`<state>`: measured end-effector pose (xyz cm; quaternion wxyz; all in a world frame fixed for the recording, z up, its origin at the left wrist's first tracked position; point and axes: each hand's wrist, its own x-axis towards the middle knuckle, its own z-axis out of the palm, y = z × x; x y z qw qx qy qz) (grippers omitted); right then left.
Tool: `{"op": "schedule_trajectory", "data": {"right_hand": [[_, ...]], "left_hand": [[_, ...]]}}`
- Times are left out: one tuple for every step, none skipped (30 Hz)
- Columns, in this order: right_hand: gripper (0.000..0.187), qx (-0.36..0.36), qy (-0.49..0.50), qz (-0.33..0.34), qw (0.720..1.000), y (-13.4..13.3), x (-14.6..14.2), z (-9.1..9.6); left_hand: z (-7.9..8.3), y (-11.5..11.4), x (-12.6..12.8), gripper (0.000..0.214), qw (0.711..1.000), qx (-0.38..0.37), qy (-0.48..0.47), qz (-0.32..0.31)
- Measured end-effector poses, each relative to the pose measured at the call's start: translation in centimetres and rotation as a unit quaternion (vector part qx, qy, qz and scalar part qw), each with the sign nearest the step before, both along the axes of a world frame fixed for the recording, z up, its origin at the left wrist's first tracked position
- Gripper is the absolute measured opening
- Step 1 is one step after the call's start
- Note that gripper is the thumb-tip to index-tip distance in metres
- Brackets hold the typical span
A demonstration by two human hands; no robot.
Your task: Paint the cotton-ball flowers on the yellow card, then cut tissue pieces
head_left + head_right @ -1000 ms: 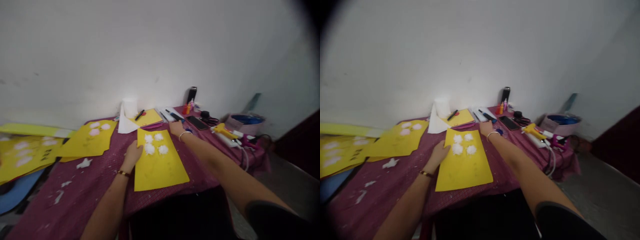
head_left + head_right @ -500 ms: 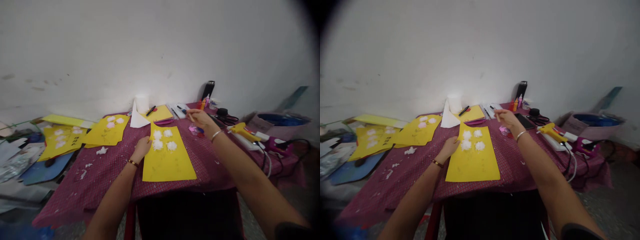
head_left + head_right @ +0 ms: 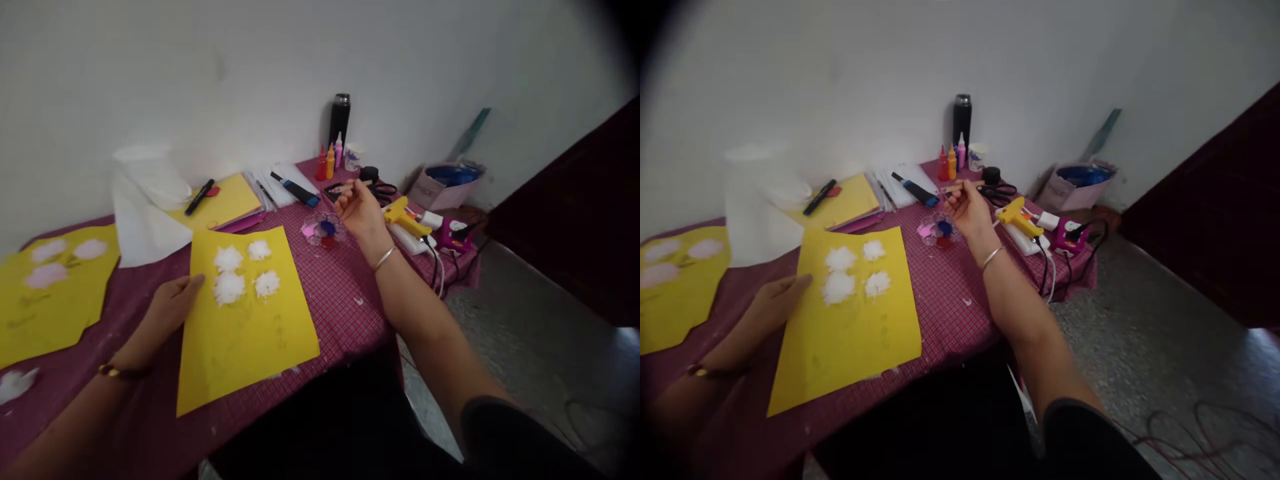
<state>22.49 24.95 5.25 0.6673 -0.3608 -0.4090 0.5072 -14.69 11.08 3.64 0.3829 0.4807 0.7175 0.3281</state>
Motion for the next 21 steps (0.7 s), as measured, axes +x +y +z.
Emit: {"op": "schedule_trajectory", "data": {"right_hand": [[0.028, -0.023, 0.006, 0.007, 1.000, 0.0, -0.1, -0.5], [0.026, -0.040, 0.009, 0.013, 0.999, 0.0, -0.3, -1.0], [0.024, -0.048, 0.007, 0.015, 0.999, -0.1, -0.6, -1.4], [0.022, -0.045, -0.002, 0.011, 0.999, -0.1, -0.8, -1.7], [0.020, -0.036, -0.016, 0.002, 0.999, -0.2, -1.0, -2.0], [0.018, -0.027, -0.032, -0.010, 0.999, -0.2, -1.2, -2.2], [0.015, -0.020, -0.048, -0.019, 0.998, -0.3, -1.3, -2.4], [0.013, -0.018, -0.060, -0.026, 0.998, -0.3, -1.3, -2.5], [0.011, -0.020, -0.068, -0.031, 0.997, -0.3, -1.2, -2.6], [0.008, -0.025, -0.073, -0.036, 0.996, -0.4, -1.1, -2.6], [0.006, -0.032, -0.074, -0.039, 0.996, -0.5, -1.0, -2.6], [0.009, -0.034, -0.073, -0.045, 0.996, -0.6, -0.9, -2.5], [0.013, -0.032, -0.069, -0.049, 0.996, -0.9, -0.8, -2.3], [0.017, -0.024, -0.060, -0.053, 0.996, -1.3, -0.8, -1.9], [0.021, -0.013, -0.047, -0.058, 0.997, -2.0, -0.9, -1.4], [0.023, -0.002, -0.035, -0.055, 0.998, -2.9, -1.0, -0.7], [0.024, 0.007, -0.034, -0.051, 0.998, -4.0, -1.0, 0.1], [0.025, 0.009, -0.067, -0.019, 0.998, -5.4, -1.0, 1.0], [0.025, 0.015, -0.118, 0.011, 0.993, -7.0, -0.8, 1.8], [0.022, 0.027, -0.179, 0.043, 0.983, -8.6, -0.3, 2.4], [0.020, 0.031, -0.239, 0.074, 0.968, -10.3, 0.4, 2.7]], "left_hand": [[0.0, 0.6, 0.1, 0.030, 1.000, -0.016, 0.004, -0.001], [-0.1, 1.1, 0.1, 0.032, 0.999, -0.022, 0.027, -0.005], [-0.3, 1.5, 0.1, 0.032, 0.998, -0.014, 0.067, -0.016], [-0.6, 1.8, 0.0, 0.032, 0.992, 0.012, 0.120, -0.033], [-0.9, 2.0, -0.1, 0.034, 0.981, 0.042, 0.177, -0.061], [-1.3, 2.1, -0.4, 0.038, 0.966, 0.073, 0.229, -0.095], [-1.6, 2.0, -0.6, 0.041, 0.950, 0.100, 0.268, -0.128], [-1.9, 1.9, -0.8, 0.044, 0.936, 0.121, 0.292, -0.155], [-2.0, 1.7, -0.9, 0.046, 0.928, 0.133, 0.303, -0.173], [-2.0, 1.6, -1.0, 0.046, 0.926, 0.137, 0.303, -0.180], [-2.0, 1.4, -1.0, 0.046, 0.928, 0.132, 0.298, -0.181], [-2.0, 1.3, -0.9, 0.045, 0.931, 0.125, 0.293, -0.179], [-1.9, 1.2, -0.8, 0.045, 0.933, 0.115, 0.293, -0.175], [-1.8, 1.1, -0.7, 0.045, 0.933, 0.107, 0.298, -0.169], [-1.8, 1.0, -0.7, 0.045, 0.933, 0.101, 0.306, -0.163], [-1.8, 1.0, -0.7, 0.045, 0.931, 0.099, 0.315, -0.158], [-1.8, 1.0, -0.7, 0.044, 0.928, 0.098, 0.323, -0.157], [-1.9, 0.9, -0.7, 0.044, 0.926, 0.098, 0.329, -0.157], [-1.9, 0.9, -0.7, 0.044, 0.923, 0.100, 0.336, -0.157], [-1.9, 0.9, -0.6, 0.044, 0.919, 0.101, 0.347, -0.155], [-1.9, 0.9, -0.5, 0.044, 0.914, 0.100, 0.363, -0.152]]}}
